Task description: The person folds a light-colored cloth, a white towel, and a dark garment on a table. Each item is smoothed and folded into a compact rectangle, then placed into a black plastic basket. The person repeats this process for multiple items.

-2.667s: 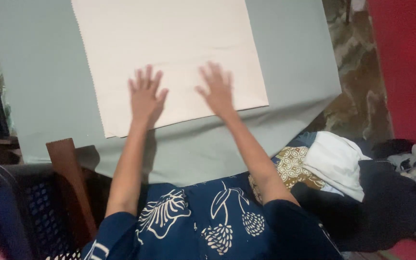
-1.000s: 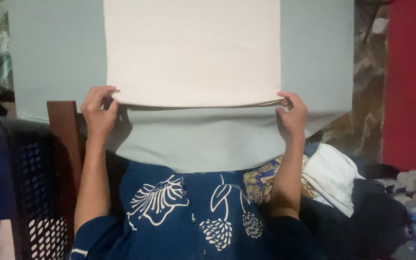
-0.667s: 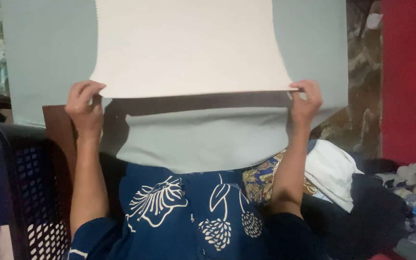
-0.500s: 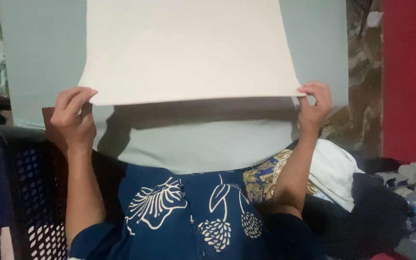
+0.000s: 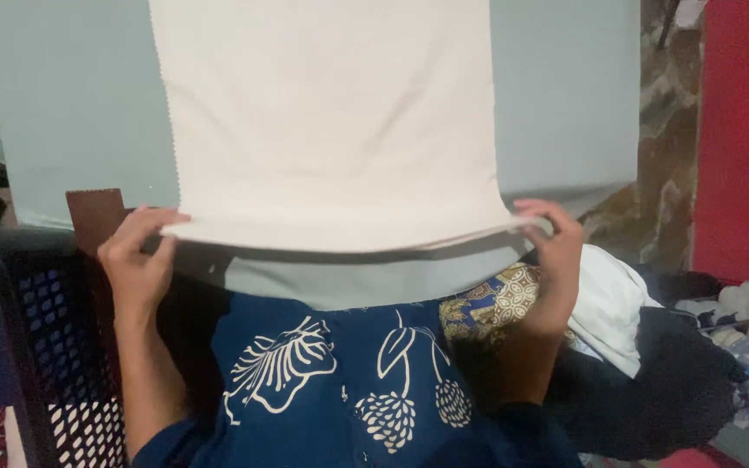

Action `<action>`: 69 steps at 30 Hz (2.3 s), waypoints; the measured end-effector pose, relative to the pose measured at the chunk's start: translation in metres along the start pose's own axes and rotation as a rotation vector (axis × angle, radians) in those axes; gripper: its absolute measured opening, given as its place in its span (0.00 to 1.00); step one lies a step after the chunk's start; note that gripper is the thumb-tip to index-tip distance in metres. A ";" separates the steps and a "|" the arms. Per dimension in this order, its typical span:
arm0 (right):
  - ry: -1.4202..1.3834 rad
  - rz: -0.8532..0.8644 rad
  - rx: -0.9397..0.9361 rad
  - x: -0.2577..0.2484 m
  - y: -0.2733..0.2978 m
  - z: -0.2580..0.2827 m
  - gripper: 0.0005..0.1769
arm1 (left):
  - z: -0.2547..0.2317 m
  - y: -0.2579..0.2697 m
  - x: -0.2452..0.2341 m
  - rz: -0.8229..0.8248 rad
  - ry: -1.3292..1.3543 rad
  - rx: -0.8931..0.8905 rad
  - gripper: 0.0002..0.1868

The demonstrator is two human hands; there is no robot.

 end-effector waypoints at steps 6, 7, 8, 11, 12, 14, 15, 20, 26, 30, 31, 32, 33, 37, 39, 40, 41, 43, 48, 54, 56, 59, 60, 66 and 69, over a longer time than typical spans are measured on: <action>-0.255 -0.035 -0.199 0.004 -0.076 0.034 0.11 | 0.070 -0.071 0.009 -0.202 0.238 -0.274 0.14; -0.255 -0.035 -0.197 0.008 -0.107 0.019 0.11 | 0.101 -0.087 0.020 -0.200 0.238 -0.275 0.14; -0.210 -0.029 -0.289 0.012 -0.137 0.013 0.11 | 0.131 -0.101 0.027 -0.241 0.287 -0.250 0.15; -0.064 -0.101 -0.202 0.026 -0.213 -0.041 0.07 | 0.183 -0.124 0.048 -0.307 0.246 -0.270 0.15; 0.035 -0.177 -0.022 0.028 -0.237 -0.069 0.07 | 0.195 -0.129 0.051 -0.332 0.151 -0.317 0.14; 0.144 -0.222 -0.039 0.030 -0.236 -0.066 0.05 | 0.214 -0.131 0.054 -0.356 0.132 -0.320 0.13; 0.254 -0.263 -0.048 0.032 -0.232 -0.064 0.05 | 0.224 -0.128 0.055 -0.373 0.109 -0.331 0.12; 0.354 -0.363 -0.199 0.042 -0.193 -0.001 0.07 | 0.182 -0.128 0.048 -0.431 -0.071 -0.240 0.07; 0.470 -0.428 -0.213 0.052 -0.184 0.020 0.08 | 0.106 -0.122 0.037 -0.486 -0.262 -0.232 0.05; 0.479 -0.469 -0.159 0.048 -0.176 0.017 0.09 | 0.106 -0.121 0.042 -0.532 -0.260 -0.186 0.03; 0.480 -0.472 -0.154 0.048 -0.178 0.013 0.09 | 0.109 -0.120 0.043 -0.527 -0.259 -0.184 0.03; 0.518 -0.485 -0.139 0.047 -0.178 0.010 0.10 | 0.110 -0.119 0.045 -0.521 -0.279 -0.177 0.03; 0.553 -0.501 -0.132 0.047 -0.184 0.011 0.11 | 0.111 -0.121 0.043 -0.524 -0.300 -0.167 0.04; 0.546 -0.510 -0.161 0.046 -0.161 0.031 0.10 | 0.086 -0.120 0.042 -0.532 -0.330 -0.216 0.05; 0.429 -0.462 -0.273 0.045 -0.154 0.051 0.09 | 0.037 -0.127 0.035 -0.502 -0.488 -0.252 0.25; 0.428 -0.463 -0.277 0.050 -0.166 0.032 0.09 | 0.048 -0.128 0.053 -0.506 -0.488 -0.251 0.25; 0.461 -0.439 -0.457 0.063 -0.172 0.028 0.15 | 0.048 -0.133 0.078 -0.446 -0.415 -0.079 0.13; 0.490 -0.404 -0.632 0.088 -0.173 0.018 0.26 | 0.023 -0.137 0.113 -0.378 -0.343 0.086 0.10; 0.812 -0.162 -0.520 0.123 -0.174 0.014 0.29 | -0.012 -0.163 0.238 0.325 -0.392 0.231 0.36; 0.684 -0.077 -0.225 0.096 -0.175 0.022 0.30 | -0.031 -0.159 0.194 0.242 -0.310 0.165 0.43; 0.654 -0.155 -0.371 0.094 -0.196 0.028 0.29 | -0.023 -0.181 0.192 0.305 -0.339 0.101 0.41; 0.632 -0.311 -0.462 0.082 -0.231 0.049 0.24 | 0.016 -0.221 0.195 0.337 -0.425 0.038 0.37; 0.643 -0.389 -0.419 0.074 -0.244 0.054 0.21 | 0.031 -0.234 0.193 0.294 -0.485 0.039 0.34; 0.447 -0.386 -0.353 0.065 -0.355 0.060 0.19 | 0.037 -0.278 0.144 0.394 -0.350 -0.082 0.38; 0.276 -0.315 -0.060 0.070 -0.355 0.088 0.19 | 0.053 -0.300 0.138 0.411 -0.389 -0.092 0.45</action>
Point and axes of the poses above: each hand's wrist, its own y-axis away from the middle knuckle, its own x-axis out of the palm, z = x × y, the point moved 10 cm from there along -y, towards the middle knuckle, and after that the axes turned 12 degrees about z, right-handed, at the moved point
